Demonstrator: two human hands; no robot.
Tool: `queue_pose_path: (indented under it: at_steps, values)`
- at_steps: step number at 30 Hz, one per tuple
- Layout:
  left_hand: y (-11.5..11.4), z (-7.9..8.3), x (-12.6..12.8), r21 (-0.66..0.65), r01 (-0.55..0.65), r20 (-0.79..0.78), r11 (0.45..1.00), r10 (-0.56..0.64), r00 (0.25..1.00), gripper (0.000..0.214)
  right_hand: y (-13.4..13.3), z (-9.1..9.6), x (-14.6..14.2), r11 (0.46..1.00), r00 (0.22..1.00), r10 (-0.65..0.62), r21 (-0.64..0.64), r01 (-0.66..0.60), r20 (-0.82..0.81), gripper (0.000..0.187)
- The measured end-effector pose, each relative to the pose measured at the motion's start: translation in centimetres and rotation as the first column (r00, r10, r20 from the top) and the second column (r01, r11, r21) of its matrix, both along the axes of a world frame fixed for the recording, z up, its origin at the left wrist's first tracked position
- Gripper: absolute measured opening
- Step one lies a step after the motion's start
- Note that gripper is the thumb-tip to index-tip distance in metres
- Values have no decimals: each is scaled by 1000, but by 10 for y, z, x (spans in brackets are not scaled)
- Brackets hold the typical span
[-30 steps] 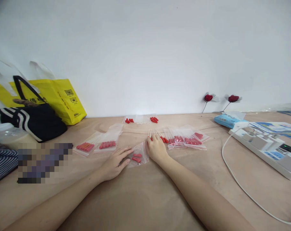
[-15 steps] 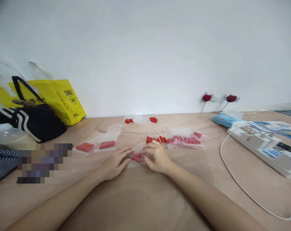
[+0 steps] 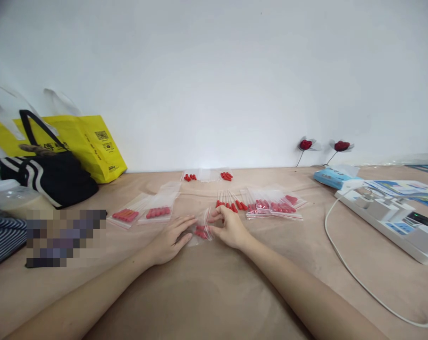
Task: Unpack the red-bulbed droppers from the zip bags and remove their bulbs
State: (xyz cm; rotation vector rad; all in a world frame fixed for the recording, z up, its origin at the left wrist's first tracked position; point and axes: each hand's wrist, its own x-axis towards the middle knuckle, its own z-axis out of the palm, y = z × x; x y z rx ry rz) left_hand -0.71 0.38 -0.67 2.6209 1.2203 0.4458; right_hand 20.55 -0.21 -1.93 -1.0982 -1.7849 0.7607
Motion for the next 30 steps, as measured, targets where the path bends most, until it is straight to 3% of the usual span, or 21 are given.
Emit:
queue_pose_path:
  at_steps: [2, 5, 8, 11, 17, 20, 23, 25, 30]
  values:
    - [0, -1, 0, -6, 13, 5, 1000, -13, 1000, 40, 0, 2, -2, 1000, 999, 13, 3, -13, 38, 26]
    - [2, -3, -1, 9, 35, 9, 999, -35, 999, 40, -1, 6, -3, 999, 965, -27, 50, 14, 262, 28]
    - [3, -5, 0, 18, 31, 3, 999, -31, 1000, 40, -2, 12, -6, 991, 909, 19, 112, -73, 417, 24]
    - [3, -4, 0, 11, 24, -2, 1000, -24, 1000, 40, -2, 14, -10, 982, 872, 40, 145, -125, 487, 22]
    - [0, 0, 0, 4, 29, 9, 1000, -29, 1000, 41, -5, 14, -13, 985, 854, -11, 155, -81, 521, 3]
    - [0, -1, 0, -2, 45, 20, 999, -45, 999, 41, -8, 18, -12, 977, 782, -99, 210, -41, 615, 7]
    - [1, -1, 0, 1, 50, 36, 999, -50, 998, 41, -10, 21, -12, 969, 715, -111, 234, -76, 691, 9]
    - [1, -2, 0, 1, 47, 32, 999, -47, 998, 40, -10, 22, -13, 976, 717, -85, 204, -81, 692, 10]
    - [0, -1, 1, -12, 37, 12, 999, -37, 999, 40, -13, 19, -14, 982, 814, -97, 188, -16, 573, 6]
